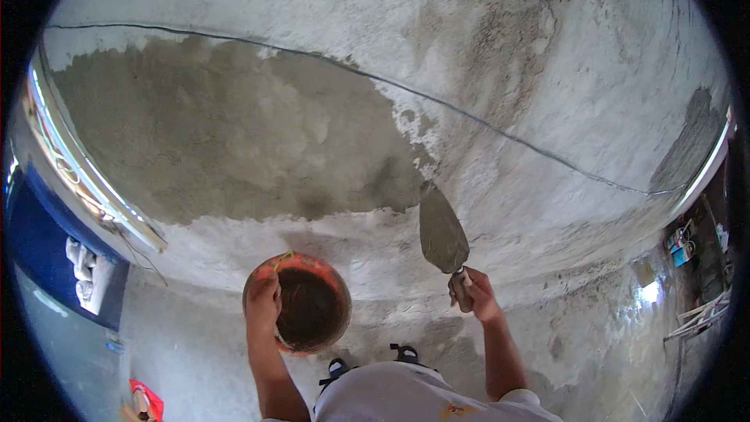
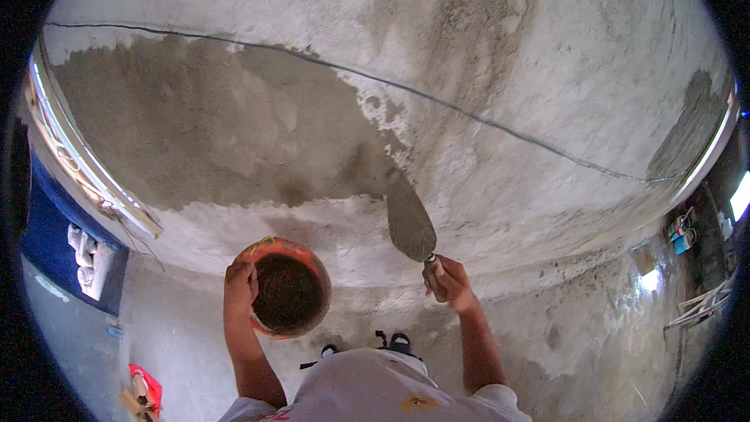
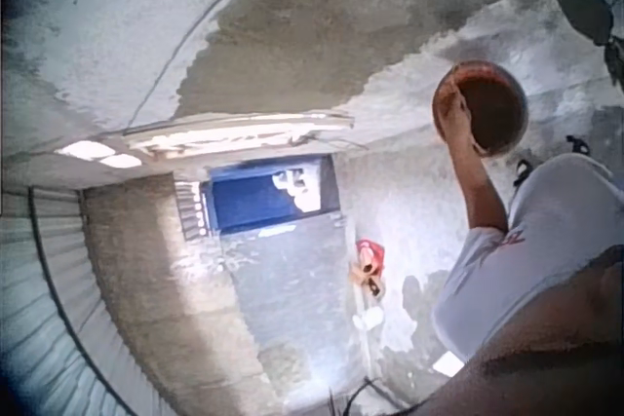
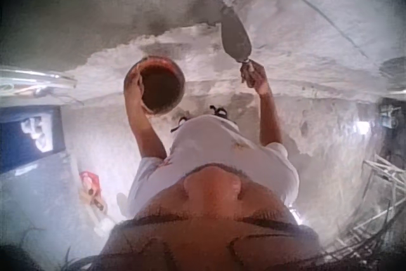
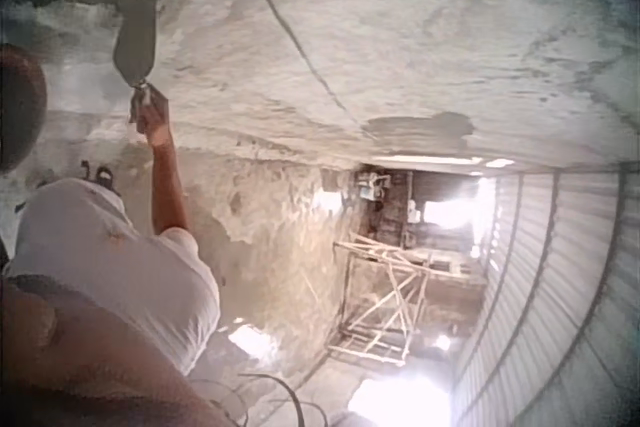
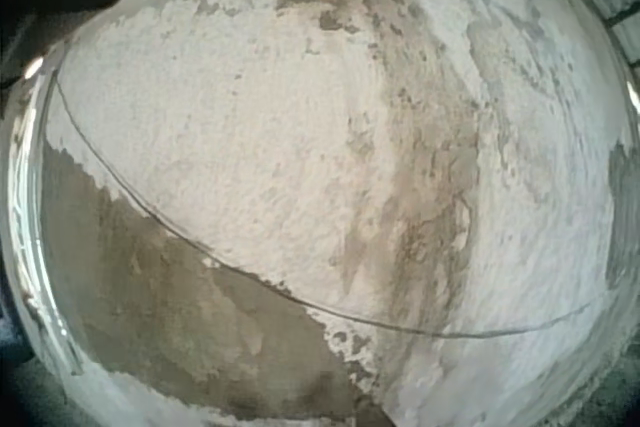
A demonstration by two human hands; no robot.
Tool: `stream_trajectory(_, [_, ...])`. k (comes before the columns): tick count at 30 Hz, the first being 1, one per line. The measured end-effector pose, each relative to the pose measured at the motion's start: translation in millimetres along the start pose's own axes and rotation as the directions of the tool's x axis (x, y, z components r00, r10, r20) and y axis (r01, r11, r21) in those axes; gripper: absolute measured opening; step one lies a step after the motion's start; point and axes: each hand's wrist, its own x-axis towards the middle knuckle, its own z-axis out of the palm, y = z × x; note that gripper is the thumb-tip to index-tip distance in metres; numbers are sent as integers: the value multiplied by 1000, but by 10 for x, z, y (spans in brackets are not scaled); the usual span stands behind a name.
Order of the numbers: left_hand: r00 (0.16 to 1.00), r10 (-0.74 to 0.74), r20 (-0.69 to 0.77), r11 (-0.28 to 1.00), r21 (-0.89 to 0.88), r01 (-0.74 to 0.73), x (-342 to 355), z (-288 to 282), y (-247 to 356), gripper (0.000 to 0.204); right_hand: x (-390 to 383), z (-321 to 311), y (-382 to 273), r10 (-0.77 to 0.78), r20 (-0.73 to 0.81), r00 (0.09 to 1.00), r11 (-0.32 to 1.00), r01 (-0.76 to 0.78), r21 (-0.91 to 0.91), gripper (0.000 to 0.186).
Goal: The person scoops mortar from a bucket with a trowel and spreads and smooths it onto the wall.
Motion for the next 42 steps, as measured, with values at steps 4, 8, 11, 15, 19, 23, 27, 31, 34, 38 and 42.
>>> stream_trajectory(4, [999, -54, -3, 996, 70, 54, 115, -10, -237, 20, 272, -109, 118, -324, -179, 929, 817, 179, -549, 30])
stream_trajectory(8, [997, -60, -41, 990, 126, 65, -107, 278, -29, 31, 402, -124, 291, -503, -194, 842, 561, 147, -815, 32])
stream_trajectory(11, [997, -69, -33, 985, 153, 73, -167, 271, -25, 44, 436, -132, 472, -577, -162, 801, 477, 169, -863, 33])
stream_trajectory(15, [1000, -18, -3, 972, 235, 18, -186, 212, -71, 49, 484, -83, 614, -661, -134, 738, 372, 167, -913, 36])
stream_trajectory(19, [998, -45, -35, 976, 213, 51, -200, 183, -77, 49, 433, -151, 770, -711, -180, 680, 396, 174, -902, 34])
stream_trajectory(23, [999, -31, -25, 982, 187, 35, -161, 89, -115, 40, 445, -179, 655, -713, -167, 681, 388, 185, -903, 35])
stream_trajectory(27, [997, -78, -28, 990, 120, 81, -146, 105, -72, 39, 609, -41, 415, -732, -142, 666, 348, 186, -919, 37])
stream_trajectory(31, [983, -100, -154, 992, 64, 111, -87, 136, -82, 38, 836, 51, 298, -806, -98, 584, 265, 208, -942, 40])
stream_trajectory(34, [983, -88, -159, 995, 39, 95, -6, -25, -195, 35, 960, 104, 283, -812, -84, 577, 201, 141, -969, 41])
stream_trajectory(38, [978, -115, -175, 993, 3, 117, -49, 9, -110, 31, 774, 22, 407, -730, -165, 664, 225, 5, -974, 43])
stream_trajectory(42, [998, -48, -51, 998, 35, 50, -52, -65, -97, 33, 495, -53, 592, -740, -172, 650, 309, 103, -945, 38])
